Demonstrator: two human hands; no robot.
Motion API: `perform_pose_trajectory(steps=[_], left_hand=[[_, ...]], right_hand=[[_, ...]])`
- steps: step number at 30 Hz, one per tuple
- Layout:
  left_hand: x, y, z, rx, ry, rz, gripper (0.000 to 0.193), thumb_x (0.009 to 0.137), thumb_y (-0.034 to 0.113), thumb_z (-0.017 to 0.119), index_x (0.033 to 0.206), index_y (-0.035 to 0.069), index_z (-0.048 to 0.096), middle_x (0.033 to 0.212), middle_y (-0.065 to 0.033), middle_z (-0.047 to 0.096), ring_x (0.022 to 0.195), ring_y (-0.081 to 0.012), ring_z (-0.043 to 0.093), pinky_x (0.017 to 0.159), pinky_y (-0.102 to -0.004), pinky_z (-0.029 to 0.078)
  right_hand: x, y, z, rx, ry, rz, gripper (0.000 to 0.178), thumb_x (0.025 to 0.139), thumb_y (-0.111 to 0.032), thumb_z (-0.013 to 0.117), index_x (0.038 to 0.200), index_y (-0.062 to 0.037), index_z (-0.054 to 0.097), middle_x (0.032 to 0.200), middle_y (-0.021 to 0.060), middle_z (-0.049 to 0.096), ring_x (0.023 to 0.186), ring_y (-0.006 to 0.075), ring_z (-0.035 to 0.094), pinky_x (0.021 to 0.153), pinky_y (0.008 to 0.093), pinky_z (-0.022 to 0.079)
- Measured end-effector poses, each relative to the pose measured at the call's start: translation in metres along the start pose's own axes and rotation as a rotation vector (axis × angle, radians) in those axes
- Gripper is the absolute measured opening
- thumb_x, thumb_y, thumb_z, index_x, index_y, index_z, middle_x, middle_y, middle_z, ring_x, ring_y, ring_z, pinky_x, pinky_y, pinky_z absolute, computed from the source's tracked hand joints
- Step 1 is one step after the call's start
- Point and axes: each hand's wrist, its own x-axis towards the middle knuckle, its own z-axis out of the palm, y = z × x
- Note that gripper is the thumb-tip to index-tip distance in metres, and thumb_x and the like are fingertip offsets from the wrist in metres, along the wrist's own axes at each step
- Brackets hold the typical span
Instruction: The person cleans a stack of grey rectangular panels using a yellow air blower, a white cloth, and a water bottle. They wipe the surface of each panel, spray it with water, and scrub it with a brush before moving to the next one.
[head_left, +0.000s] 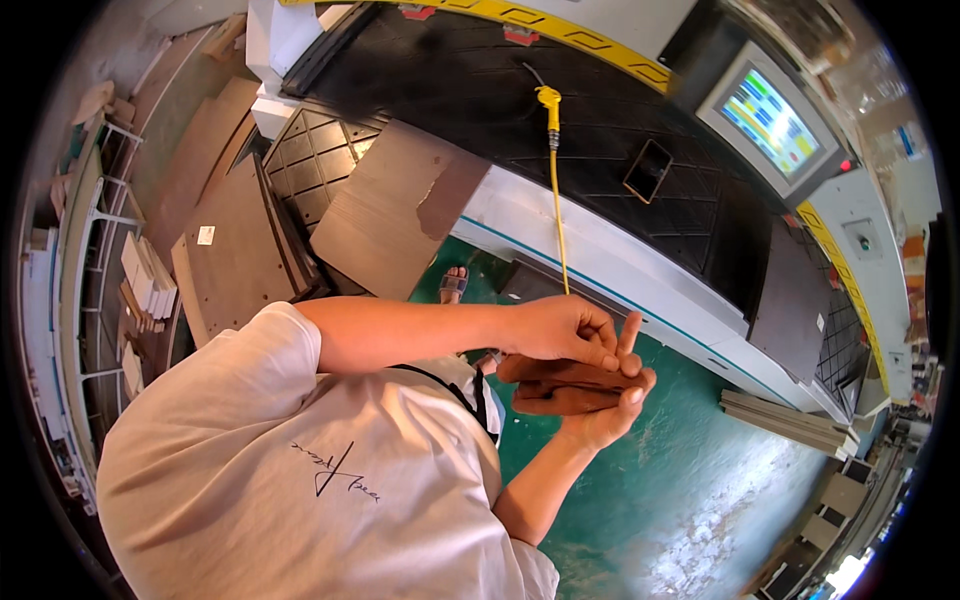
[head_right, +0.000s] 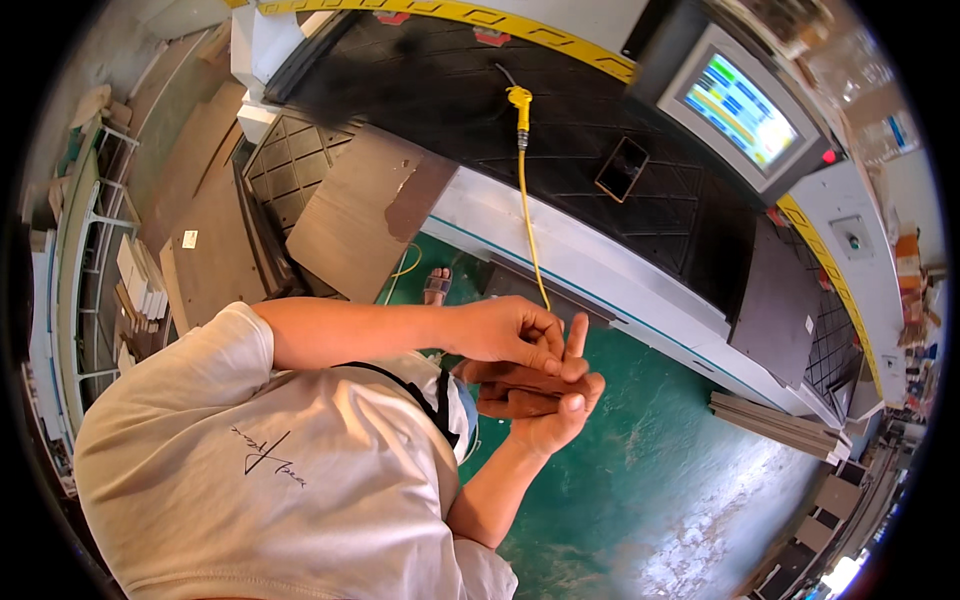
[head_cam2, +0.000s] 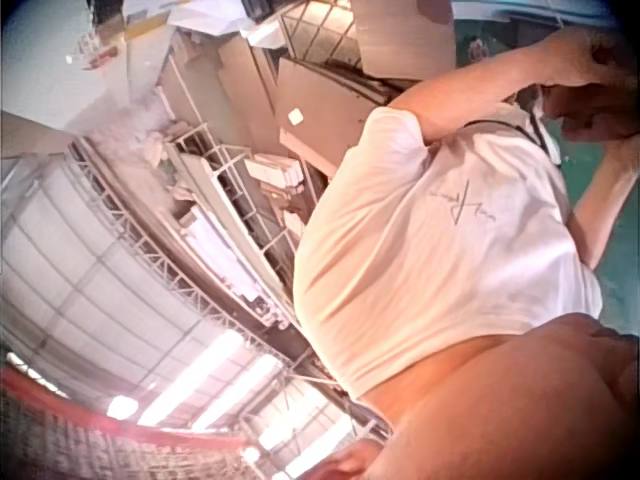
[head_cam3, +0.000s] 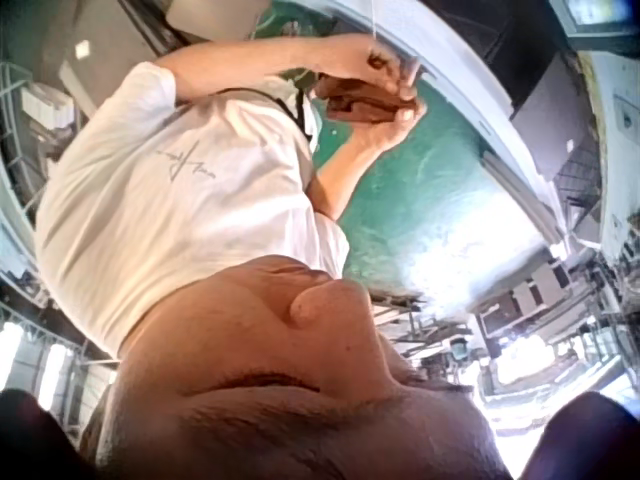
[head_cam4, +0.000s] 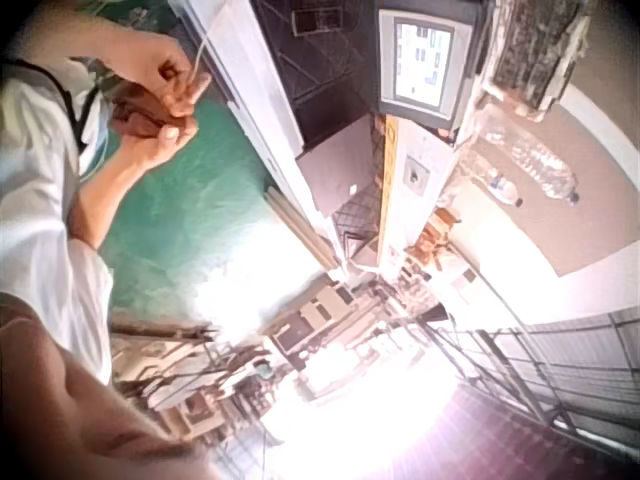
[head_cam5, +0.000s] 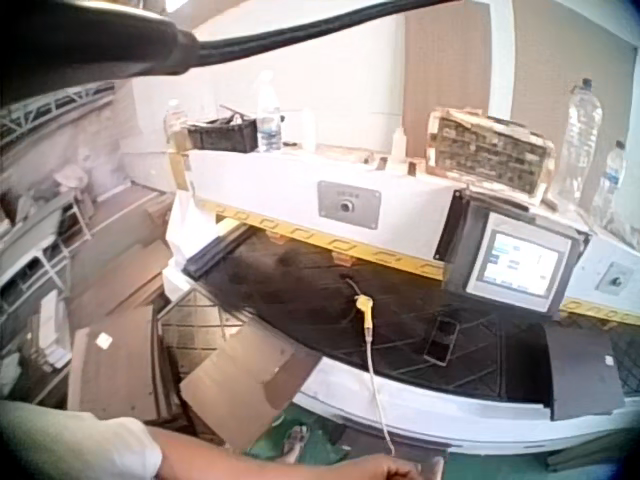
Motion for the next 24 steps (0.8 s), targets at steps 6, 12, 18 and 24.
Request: perform_pose_trajectory(steps=[6, 12, 18, 24], left_hand=[[-0.04, -0.065, -0.226, 0.867, 0.594, 0.146, 0.025, 0.089, 0.029, 0.076, 0.101, 0.007, 0.076, 0.105, -0.0134, 0.075, 0.102, -0.0338, 0.07, 0.091, -0.0422, 0.055], [-0.094, -0.129, -0.416, 1.545, 1.12, 0.212, 0.041, 0.091, 0.036, 0.075, 0.123, 0.01, 0.072, 0.123, -0.0131, 0.069, 0.116, -0.0366, 0.063, 0.1, -0.0459, 0.051], [-0.092, -0.16, -0.421, 1.186, 1.144, 0.023, 0.036, 0.092, 0.049, 0.074, 0.105, 0.016, 0.079, 0.116, -0.008, 0.066, 0.124, -0.0315, 0.056, 0.106, -0.0487, 0.041], [-0.081, -0.155, -0.416, 1.238, 1.184, -0.02, 0.034, 0.089, 0.043, 0.078, 0.099, 0.012, 0.081, 0.103, -0.0113, 0.073, 0.104, -0.033, 0.066, 0.094, -0.0459, 0.051]], right_hand=[[-0.012, 0.042, -0.037, 0.28, -0.108, 0.322, 0.021, 0.099, -0.027, 0.072, 0.116, -0.016, 0.066, 0.108, 0.0048, 0.061, 0.084, 0.03, 0.067, 0.086, 0.0516, 0.056], [-0.011, 0.153, -0.009, -0.231, 0.065, 0.747, 0.023, 0.105, -0.02, 0.064, 0.115, 0.0002, 0.064, 0.086, 0.0114, 0.065, 0.074, 0.0216, 0.062, 0.073, 0.0372, 0.054], [-0.012, 0.226, -0.025, -0.361, 0.047, 0.885, 0.02, 0.105, -0.018, 0.065, 0.114, 0.0004, 0.064, 0.088, 0.0102, 0.066, 0.075, 0.0186, 0.063, 0.069, 0.0319, 0.054], [-0.003, 0.243, -0.017, -0.708, -0.009, 0.772, 0.021, 0.104, -0.016, 0.068, 0.112, 0.0033, 0.067, 0.091, 0.0054, 0.064, 0.068, 0.0109, 0.058, 0.063, 0.0281, 0.05]])
